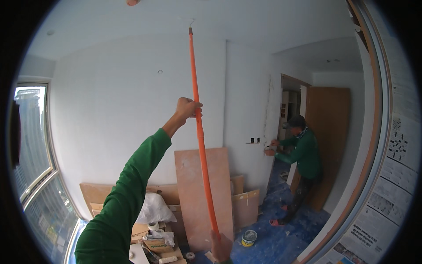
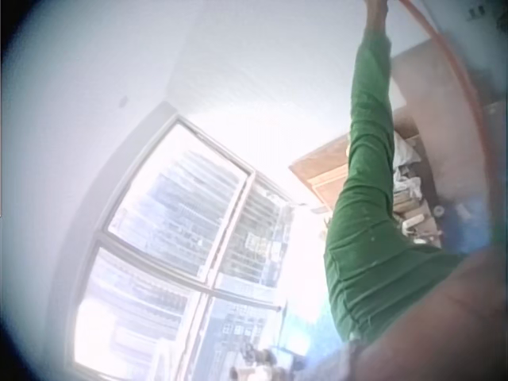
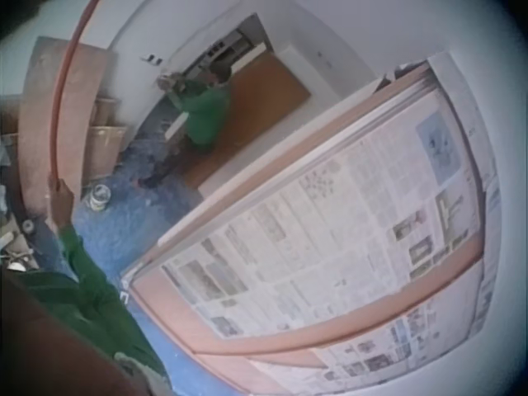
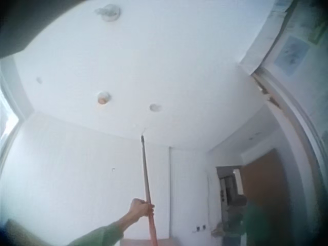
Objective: The person uses a paint roller attached to a long orange extension pole to paint the ceiling white. They repeatedly dip the roller into a paint bucket on the floor to reload it with paint. Another person is visible in the background working on a wall.
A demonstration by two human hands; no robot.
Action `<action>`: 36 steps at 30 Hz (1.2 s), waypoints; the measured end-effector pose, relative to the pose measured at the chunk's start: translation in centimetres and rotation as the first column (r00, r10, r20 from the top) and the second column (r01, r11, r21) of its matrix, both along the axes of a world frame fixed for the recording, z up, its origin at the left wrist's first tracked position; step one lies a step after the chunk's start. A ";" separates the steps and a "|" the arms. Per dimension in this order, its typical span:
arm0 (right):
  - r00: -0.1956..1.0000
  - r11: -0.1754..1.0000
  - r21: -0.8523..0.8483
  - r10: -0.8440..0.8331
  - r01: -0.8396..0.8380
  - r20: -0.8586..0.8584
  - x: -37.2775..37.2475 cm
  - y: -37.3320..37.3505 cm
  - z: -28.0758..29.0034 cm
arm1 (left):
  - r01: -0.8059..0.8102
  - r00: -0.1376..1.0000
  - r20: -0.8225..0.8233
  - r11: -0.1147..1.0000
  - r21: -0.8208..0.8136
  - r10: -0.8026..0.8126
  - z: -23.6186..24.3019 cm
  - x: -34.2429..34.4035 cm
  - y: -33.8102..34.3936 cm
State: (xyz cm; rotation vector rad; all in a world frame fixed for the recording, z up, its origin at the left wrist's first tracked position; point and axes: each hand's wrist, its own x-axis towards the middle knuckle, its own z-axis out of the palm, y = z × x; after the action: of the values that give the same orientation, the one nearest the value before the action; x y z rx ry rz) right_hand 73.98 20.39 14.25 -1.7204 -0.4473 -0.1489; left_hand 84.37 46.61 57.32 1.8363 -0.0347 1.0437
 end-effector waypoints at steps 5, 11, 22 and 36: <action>0.998 0.998 -0.053 -0.018 0.021 0.054 1.8 2.9 3.7 | -0.019 0.998 -0.064 0.996 -0.089 0.013 -0.8 1.4 2.2; 1.000 0.994 -0.106 0.013 -0.010 0.019 4.3 6.3 8.8 | -0.020 0.995 -0.102 0.991 -0.129 0.007 -1.8 3.6 5.2; 0.999 0.986 -0.164 -0.042 0.039 -0.016 7.5 8.5 8.9 | 0.003 0.999 -0.036 0.987 -0.162 -0.009 -0.2 5.0 5.5; 0.996 0.995 -0.083 -0.041 0.048 0.079 0.4 -3.3 -3.0 | 0.019 0.997 -0.081 0.997 0.077 -0.012 -6.2 -4.8 -7.0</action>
State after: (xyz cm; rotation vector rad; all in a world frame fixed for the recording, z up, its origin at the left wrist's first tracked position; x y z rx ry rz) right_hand 74.36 17.05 11.29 -1.8139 -0.4778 -0.2319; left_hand 79.52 39.59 51.13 1.9445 -0.0421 0.9685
